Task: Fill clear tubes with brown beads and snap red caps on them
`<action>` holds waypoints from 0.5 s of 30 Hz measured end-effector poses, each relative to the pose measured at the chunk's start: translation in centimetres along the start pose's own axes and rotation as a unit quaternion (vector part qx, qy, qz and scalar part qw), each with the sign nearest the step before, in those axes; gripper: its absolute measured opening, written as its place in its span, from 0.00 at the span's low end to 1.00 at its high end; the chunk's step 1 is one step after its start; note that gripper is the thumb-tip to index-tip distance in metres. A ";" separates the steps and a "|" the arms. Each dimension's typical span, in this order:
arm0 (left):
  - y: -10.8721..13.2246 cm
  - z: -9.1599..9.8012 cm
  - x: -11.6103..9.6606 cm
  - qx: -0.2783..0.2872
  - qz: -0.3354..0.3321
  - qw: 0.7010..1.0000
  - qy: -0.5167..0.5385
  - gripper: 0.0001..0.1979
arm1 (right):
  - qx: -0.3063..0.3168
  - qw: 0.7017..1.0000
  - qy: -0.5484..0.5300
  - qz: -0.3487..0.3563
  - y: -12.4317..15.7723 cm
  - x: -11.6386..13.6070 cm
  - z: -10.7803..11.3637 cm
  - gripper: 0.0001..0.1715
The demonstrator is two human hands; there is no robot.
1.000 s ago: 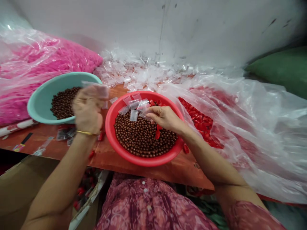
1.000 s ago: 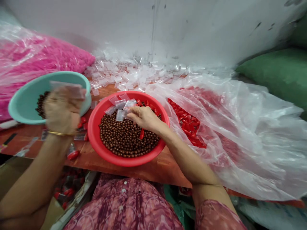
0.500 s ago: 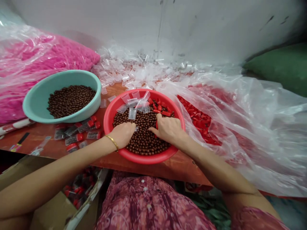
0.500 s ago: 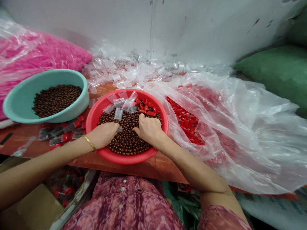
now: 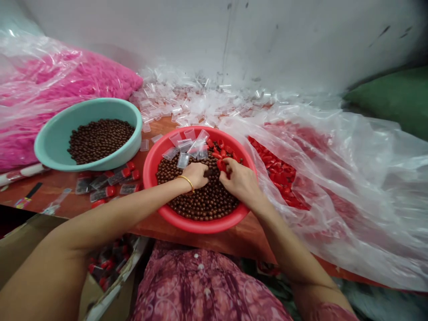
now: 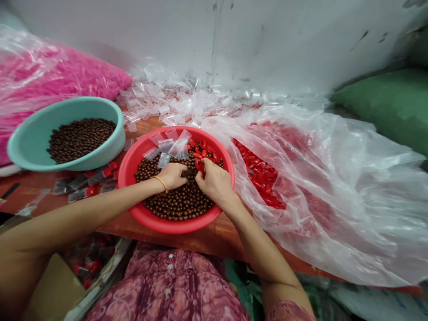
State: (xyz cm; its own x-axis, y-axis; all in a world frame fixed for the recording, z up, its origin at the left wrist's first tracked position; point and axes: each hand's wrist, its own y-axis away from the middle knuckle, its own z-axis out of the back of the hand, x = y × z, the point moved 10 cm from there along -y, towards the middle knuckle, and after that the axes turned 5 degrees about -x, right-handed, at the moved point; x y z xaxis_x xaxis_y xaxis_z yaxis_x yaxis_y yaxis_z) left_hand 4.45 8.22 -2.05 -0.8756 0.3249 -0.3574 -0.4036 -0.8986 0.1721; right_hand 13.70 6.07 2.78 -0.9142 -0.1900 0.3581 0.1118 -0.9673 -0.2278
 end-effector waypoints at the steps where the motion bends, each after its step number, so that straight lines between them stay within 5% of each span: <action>1: -0.2 -0.1 0.1 0.002 -0.006 1.000 0.027 0.09 | -0.029 0.997 -0.069 -0.005 0.0 -0.5 0.4 0.21; 3: -0.3 -0.1 0.0 0.007 -0.028 0.988 0.148 0.11 | -0.071 0.975 -0.210 0.001 0.1 -1.1 1.0 0.21; 5: 0.2 0.5 -0.1 0.012 -0.047 0.944 0.328 0.14 | -0.080 0.942 -0.327 0.000 0.2 -1.3 1.3 0.20; 7: 1.1 1.2 0.0 0.011 -0.047 0.883 0.467 0.16 | -0.042 0.908 -0.416 -0.024 0.4 -1.2 0.7 0.20; 10: 2.4 2.0 0.2 0.004 -0.046 0.854 0.519 0.15 | 0.018 0.872 -0.485 -0.064 0.9 -0.5 -0.1 0.22; 15: 3.7 2.3 -0.9 0.009 -0.091 0.842 0.531 0.15 | -0.038 0.913 -0.407 0.019 1.0 1.3 1.9 0.17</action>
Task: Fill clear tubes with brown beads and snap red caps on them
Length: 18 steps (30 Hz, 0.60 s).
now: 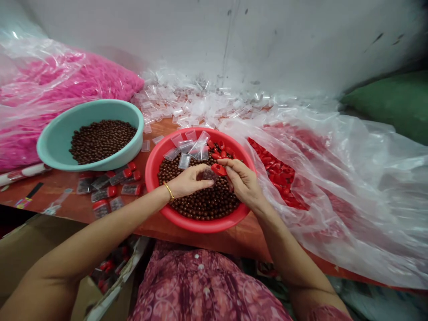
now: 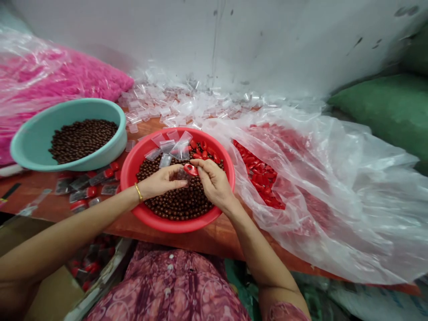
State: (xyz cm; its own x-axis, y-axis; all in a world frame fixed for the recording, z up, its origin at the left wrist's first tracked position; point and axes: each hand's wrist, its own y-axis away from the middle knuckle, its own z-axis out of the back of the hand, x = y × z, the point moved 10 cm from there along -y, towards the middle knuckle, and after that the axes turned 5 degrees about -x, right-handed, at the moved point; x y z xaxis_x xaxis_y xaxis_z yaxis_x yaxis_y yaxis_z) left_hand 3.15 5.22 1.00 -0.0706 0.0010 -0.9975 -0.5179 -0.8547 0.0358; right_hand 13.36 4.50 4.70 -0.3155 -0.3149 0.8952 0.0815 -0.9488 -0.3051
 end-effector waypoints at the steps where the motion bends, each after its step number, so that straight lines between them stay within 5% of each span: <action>1: 0.1 -0.3 0.1 0.009 0.002 1.000 0.004 0.15 | -0.007 0.999 0.021 0.027 -0.1 0.5 0.1 0.16; 12: -0.1 -0.5 0.6 0.007 0.055 0.990 0.131 0.15 | -0.006 0.954 0.207 0.215 1.6 3.4 -1.3 0.20; 18: 0.3 -0.3 0.3 0.005 0.079 0.987 0.143 0.14 | -0.062 0.995 0.068 0.024 0.2 0.5 1.1 0.18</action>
State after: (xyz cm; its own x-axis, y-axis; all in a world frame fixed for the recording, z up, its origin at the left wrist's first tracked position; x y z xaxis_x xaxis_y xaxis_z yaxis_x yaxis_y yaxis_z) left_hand 3.21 4.85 0.72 0.0912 -0.2803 -0.9556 -0.5290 -0.8266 0.1920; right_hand 14.24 4.18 5.44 -0.4396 -0.3466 0.8286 -0.0144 -0.9197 -0.3923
